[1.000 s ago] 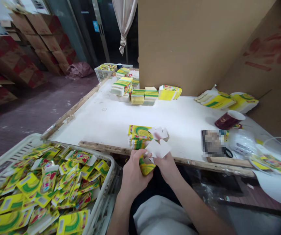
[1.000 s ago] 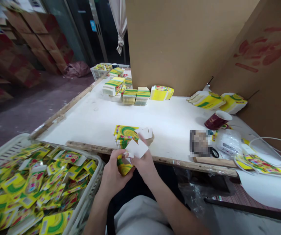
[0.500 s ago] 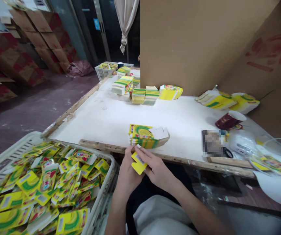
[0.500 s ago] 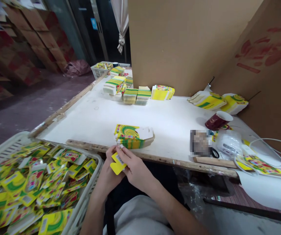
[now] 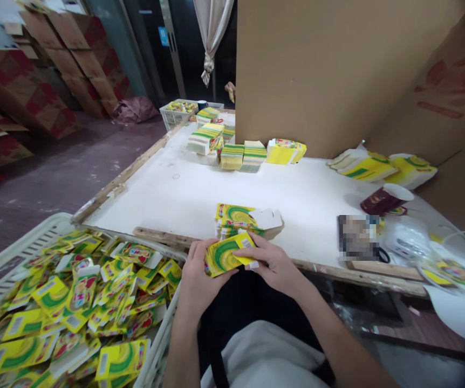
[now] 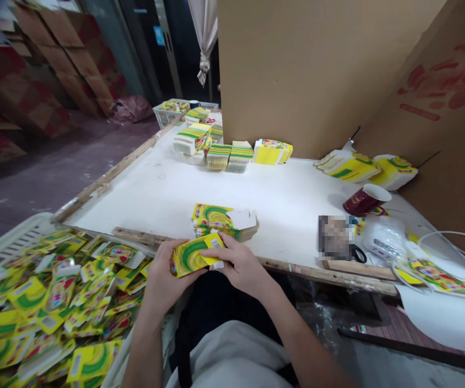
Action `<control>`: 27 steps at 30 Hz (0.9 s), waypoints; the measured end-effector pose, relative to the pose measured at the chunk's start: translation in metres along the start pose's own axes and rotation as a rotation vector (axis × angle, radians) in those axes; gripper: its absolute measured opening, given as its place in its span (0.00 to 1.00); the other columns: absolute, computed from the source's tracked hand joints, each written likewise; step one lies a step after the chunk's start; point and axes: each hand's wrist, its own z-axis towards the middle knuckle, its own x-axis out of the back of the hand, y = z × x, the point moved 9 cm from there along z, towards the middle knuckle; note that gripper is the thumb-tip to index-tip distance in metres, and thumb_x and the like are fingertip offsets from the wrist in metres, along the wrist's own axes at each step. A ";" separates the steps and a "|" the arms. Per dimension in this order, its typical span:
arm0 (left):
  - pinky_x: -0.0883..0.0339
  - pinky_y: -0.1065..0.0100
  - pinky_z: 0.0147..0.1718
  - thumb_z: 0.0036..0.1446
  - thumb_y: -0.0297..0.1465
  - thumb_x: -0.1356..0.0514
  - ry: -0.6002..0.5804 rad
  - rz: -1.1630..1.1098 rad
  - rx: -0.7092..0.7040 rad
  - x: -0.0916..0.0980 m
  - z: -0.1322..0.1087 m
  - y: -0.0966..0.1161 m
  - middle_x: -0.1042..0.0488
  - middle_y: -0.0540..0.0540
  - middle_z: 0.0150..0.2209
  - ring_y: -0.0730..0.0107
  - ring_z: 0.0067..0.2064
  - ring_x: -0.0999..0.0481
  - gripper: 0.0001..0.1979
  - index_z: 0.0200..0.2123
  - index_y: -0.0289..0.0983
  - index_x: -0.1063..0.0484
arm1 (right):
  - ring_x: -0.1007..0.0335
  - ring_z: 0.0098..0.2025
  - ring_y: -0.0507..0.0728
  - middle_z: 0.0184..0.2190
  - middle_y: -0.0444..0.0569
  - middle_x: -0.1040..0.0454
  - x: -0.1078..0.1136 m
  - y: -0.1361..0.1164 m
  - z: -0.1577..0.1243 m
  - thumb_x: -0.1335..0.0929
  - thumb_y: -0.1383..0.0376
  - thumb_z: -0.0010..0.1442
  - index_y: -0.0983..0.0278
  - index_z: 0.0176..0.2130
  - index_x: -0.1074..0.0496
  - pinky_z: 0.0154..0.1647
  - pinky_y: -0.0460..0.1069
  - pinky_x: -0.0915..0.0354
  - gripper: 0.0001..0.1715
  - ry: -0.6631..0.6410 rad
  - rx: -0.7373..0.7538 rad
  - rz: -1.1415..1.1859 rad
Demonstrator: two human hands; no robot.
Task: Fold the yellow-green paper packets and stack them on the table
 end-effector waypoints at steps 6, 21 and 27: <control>0.34 0.63 0.40 0.45 0.36 0.36 0.004 0.024 -0.022 -0.002 0.001 0.008 0.31 0.46 0.39 0.63 0.42 0.29 0.21 0.43 0.40 0.36 | 0.30 0.46 0.57 0.45 0.50 0.28 0.011 -0.005 0.006 0.31 0.73 0.51 0.58 0.39 0.23 0.46 0.52 0.33 0.15 0.141 0.010 0.160; 0.32 0.62 0.42 0.41 0.39 0.35 0.083 -0.019 0.207 0.046 -0.004 -0.031 0.28 0.46 0.41 0.62 0.42 0.27 0.26 0.45 0.38 0.35 | 0.36 0.54 0.60 0.58 0.55 0.40 -0.002 0.010 0.013 0.30 0.67 0.50 0.59 0.64 0.58 0.54 0.56 0.38 0.50 0.175 -0.128 0.105; 0.53 0.40 0.54 0.43 0.46 0.38 0.626 0.585 0.461 0.164 -0.034 -0.059 0.32 0.39 0.48 0.42 0.57 0.42 0.29 0.48 0.38 0.32 | 0.36 0.48 0.64 0.45 0.59 0.29 0.039 0.036 0.035 0.37 0.76 0.50 0.70 0.56 0.40 0.51 0.60 0.41 0.32 0.262 -0.269 -0.597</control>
